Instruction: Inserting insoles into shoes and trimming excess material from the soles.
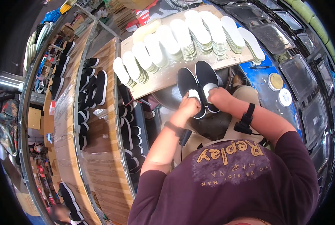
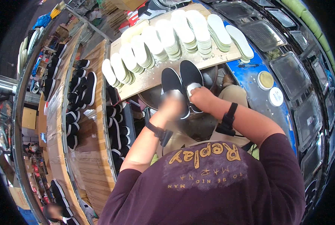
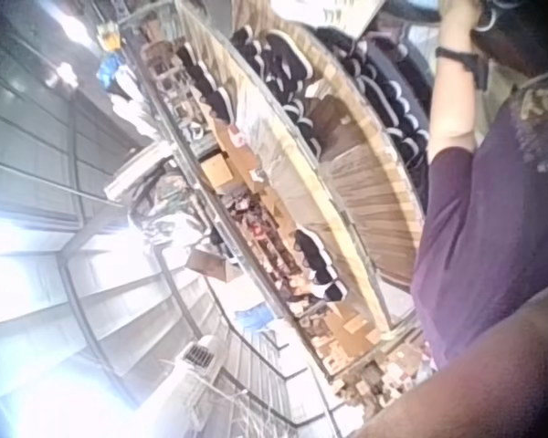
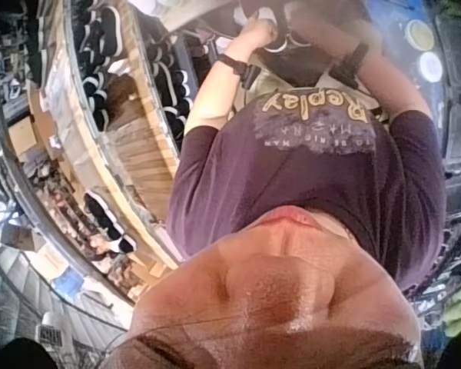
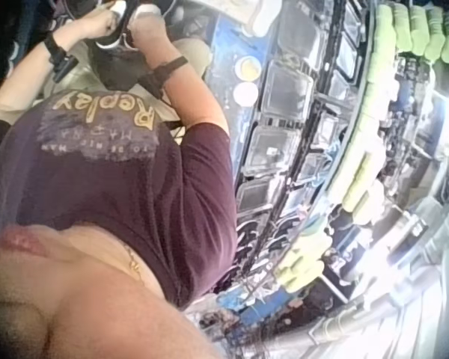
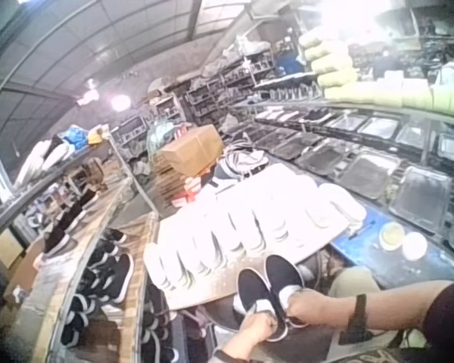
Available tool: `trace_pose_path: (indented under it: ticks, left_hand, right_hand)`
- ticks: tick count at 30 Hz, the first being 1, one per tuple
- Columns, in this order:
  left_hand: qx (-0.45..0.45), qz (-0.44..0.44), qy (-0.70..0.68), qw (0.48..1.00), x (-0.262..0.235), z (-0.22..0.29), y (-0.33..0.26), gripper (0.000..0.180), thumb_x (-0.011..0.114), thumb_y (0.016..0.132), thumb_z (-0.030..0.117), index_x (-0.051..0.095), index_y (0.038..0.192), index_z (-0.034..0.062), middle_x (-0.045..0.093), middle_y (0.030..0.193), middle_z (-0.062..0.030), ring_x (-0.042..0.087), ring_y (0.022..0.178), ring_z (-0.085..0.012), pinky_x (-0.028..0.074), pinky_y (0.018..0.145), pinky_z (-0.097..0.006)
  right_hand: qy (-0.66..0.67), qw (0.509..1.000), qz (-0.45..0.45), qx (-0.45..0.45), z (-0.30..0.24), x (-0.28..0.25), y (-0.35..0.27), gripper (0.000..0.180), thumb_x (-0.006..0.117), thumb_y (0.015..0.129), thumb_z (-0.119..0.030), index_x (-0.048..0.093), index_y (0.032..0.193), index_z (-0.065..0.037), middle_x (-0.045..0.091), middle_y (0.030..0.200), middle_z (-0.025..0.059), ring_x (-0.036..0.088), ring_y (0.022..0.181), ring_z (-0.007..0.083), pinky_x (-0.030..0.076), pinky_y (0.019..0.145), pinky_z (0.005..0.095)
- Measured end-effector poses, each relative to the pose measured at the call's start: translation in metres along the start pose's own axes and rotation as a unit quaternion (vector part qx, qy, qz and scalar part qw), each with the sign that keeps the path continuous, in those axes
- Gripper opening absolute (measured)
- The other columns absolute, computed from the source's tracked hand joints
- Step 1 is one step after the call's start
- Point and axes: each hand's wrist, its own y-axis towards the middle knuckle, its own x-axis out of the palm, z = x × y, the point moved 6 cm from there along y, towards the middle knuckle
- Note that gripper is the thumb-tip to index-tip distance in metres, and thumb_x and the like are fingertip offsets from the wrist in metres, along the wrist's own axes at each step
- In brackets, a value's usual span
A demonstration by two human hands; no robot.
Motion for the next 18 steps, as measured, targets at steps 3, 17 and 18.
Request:
trace_pose_path:
  ticks: [3,17,18]
  left_hand:
    - [0.003,0.005,0.007,1.0,0.003,0.002,-0.002,0.009,0.064,0.071,0.017,0.07,0.065,0.0189,0.069,0.075,-0.0014,0.067,0.082,-0.018,0.025,0.115,-0.049]
    - [-0.086,0.038,-0.033,0.995,-0.017,0.012,-0.007,0.017,0.059,0.083,0.019,0.071,0.09,0.0093,0.069,0.085,-0.0174,0.066,0.087,-0.0347,0.049,0.089,-0.047]
    - [-0.098,0.055,-0.062,0.992,-0.03,0.029,-0.009,0.02,0.059,0.084,0.024,0.069,0.094,0.0087,0.069,0.087,-0.0188,0.066,0.087,-0.0366,0.05,0.083,-0.047]
  right_hand:
    - [0.028,0.998,0.061,0.017,0.007,-0.012,-0.001,0.008,0.057,0.074,-0.012,0.062,0.08,-0.009,0.058,0.082,0.0083,0.06,0.082,0.027,0.049,0.069,0.0378]
    - [0.08,0.978,-0.191,-0.013,0.025,-0.001,0.017,0.025,0.055,0.085,-0.028,0.069,0.079,-0.008,0.068,0.08,0.0144,0.066,0.08,0.0345,0.052,0.072,0.0449]
    - [0.116,0.984,-0.126,0.053,0.033,-0.01,0.009,0.025,0.055,0.086,-0.028,0.07,0.08,-0.008,0.067,0.08,0.0151,0.065,0.079,0.0355,0.051,0.071,0.0457]
